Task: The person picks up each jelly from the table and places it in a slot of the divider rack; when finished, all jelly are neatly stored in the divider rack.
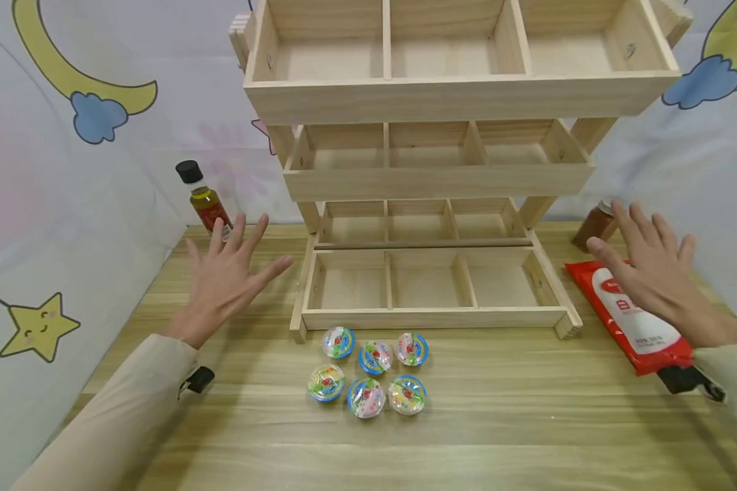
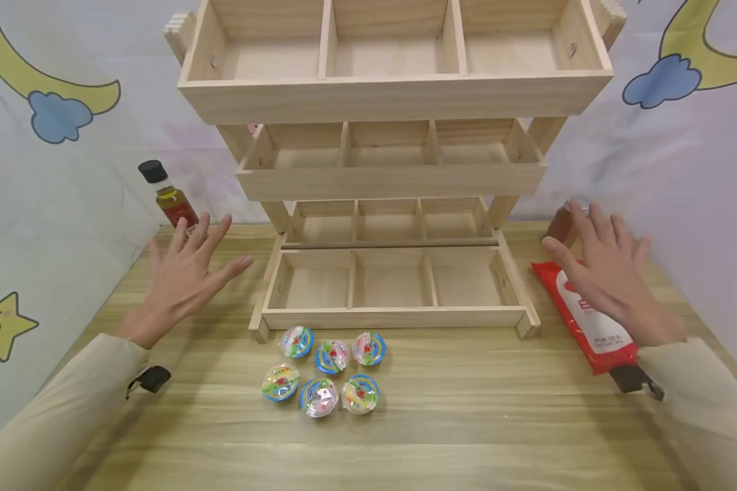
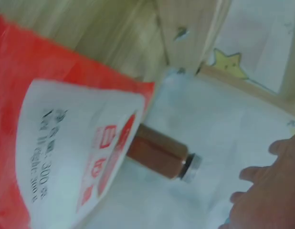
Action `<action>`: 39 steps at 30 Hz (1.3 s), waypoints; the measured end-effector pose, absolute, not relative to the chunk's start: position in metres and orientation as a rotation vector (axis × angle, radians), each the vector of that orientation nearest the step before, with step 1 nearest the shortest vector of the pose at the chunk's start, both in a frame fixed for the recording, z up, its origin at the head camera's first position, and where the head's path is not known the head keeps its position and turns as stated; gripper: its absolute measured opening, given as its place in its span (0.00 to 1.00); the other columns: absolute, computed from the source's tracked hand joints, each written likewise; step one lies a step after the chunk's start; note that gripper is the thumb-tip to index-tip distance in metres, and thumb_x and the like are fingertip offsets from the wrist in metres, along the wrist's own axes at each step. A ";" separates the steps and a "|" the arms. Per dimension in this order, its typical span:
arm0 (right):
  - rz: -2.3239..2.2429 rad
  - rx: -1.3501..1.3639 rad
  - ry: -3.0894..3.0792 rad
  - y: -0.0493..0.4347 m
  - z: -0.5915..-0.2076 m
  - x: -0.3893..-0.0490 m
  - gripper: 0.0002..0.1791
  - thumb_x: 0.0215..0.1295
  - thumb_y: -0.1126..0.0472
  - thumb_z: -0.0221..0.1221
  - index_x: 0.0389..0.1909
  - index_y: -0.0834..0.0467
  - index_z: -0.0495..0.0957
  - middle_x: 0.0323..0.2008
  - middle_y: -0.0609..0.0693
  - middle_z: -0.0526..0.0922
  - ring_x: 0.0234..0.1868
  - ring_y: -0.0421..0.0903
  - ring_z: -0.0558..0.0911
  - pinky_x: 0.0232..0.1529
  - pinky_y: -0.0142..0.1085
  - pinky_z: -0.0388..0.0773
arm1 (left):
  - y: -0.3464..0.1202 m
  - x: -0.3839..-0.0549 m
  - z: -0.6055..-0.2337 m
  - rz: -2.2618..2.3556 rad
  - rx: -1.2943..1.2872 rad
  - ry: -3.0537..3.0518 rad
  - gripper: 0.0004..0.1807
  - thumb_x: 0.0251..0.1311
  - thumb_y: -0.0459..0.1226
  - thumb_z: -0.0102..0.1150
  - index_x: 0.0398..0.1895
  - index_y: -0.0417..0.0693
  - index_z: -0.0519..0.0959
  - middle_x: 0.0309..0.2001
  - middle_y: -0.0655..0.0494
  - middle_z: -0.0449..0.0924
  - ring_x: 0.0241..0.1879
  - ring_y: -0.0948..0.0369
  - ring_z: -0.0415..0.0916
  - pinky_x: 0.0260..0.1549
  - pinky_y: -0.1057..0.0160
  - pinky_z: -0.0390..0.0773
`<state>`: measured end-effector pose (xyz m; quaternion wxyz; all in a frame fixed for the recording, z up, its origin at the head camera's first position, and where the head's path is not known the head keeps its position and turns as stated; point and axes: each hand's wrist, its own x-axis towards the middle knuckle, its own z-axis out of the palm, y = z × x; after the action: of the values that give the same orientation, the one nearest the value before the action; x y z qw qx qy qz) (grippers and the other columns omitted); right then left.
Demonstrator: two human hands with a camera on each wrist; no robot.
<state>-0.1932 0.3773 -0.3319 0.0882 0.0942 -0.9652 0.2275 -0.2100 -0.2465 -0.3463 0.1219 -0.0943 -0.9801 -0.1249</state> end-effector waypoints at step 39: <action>1.381 0.645 -2.690 0.266 -0.299 -0.137 0.37 0.82 0.62 0.56 0.84 0.36 0.57 0.81 0.45 0.61 0.76 0.63 0.65 0.57 0.21 0.70 | -0.228 -0.210 -0.361 -1.877 -0.098 -2.542 0.34 0.79 0.43 0.58 0.83 0.49 0.63 0.77 0.40 0.66 0.70 0.45 0.71 0.64 0.44 0.77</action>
<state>-0.1374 0.2656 -0.2992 0.0248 0.2086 -0.8698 0.4465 -0.2101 -0.2283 -0.3608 -0.0097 -0.0311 -0.8041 -0.5936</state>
